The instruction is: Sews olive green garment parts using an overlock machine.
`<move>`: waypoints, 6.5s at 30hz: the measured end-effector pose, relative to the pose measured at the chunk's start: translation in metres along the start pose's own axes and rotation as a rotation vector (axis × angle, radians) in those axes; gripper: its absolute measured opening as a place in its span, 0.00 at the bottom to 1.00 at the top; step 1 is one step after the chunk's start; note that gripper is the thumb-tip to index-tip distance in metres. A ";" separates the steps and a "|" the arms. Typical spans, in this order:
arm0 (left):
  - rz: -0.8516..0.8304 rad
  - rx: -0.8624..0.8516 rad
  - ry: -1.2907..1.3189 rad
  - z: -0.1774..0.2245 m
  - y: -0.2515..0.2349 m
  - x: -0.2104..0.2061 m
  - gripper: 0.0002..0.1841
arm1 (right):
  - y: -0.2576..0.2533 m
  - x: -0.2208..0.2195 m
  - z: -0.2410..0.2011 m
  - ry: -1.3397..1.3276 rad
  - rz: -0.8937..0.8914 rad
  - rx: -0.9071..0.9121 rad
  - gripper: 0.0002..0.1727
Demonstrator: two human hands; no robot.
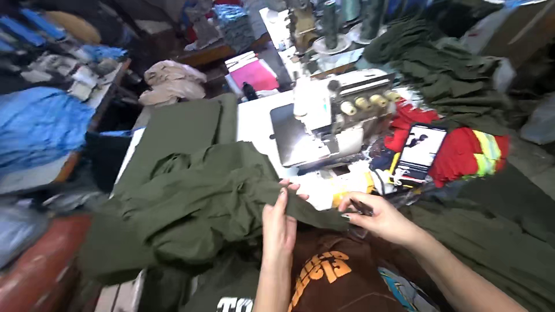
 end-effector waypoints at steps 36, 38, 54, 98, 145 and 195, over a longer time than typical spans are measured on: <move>-0.260 -0.001 -0.579 -0.032 0.043 -0.038 0.10 | 0.172 0.116 0.017 0.558 1.059 -0.322 0.11; -0.244 0.009 -0.584 -0.031 0.048 -0.040 0.10 | 0.179 0.133 0.017 0.548 1.092 -0.321 0.12; -0.282 0.184 -0.731 -0.068 0.029 -0.058 0.07 | 0.277 0.259 0.205 0.322 1.311 -0.720 0.20; -0.369 -0.166 -0.397 -0.031 0.040 -0.038 0.06 | -0.009 -0.018 -0.023 0.423 0.381 0.517 0.08; -0.422 -0.407 -0.785 0.017 0.026 -0.002 0.05 | 0.001 -0.002 0.024 0.264 -0.005 0.228 0.13; -0.092 -0.537 -2.113 0.145 0.018 -0.010 0.13 | -0.135 -0.043 -0.024 0.461 0.217 0.211 0.16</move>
Point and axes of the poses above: each hand's wrist, its own y-axis away from the middle knuckle, its own x-axis out of the back of the hand, z = x × y, the point moved 7 cm from there along -y, towards the middle knuckle, and after that the axes turned 14 degrees about -z, right-handed, at the moved point
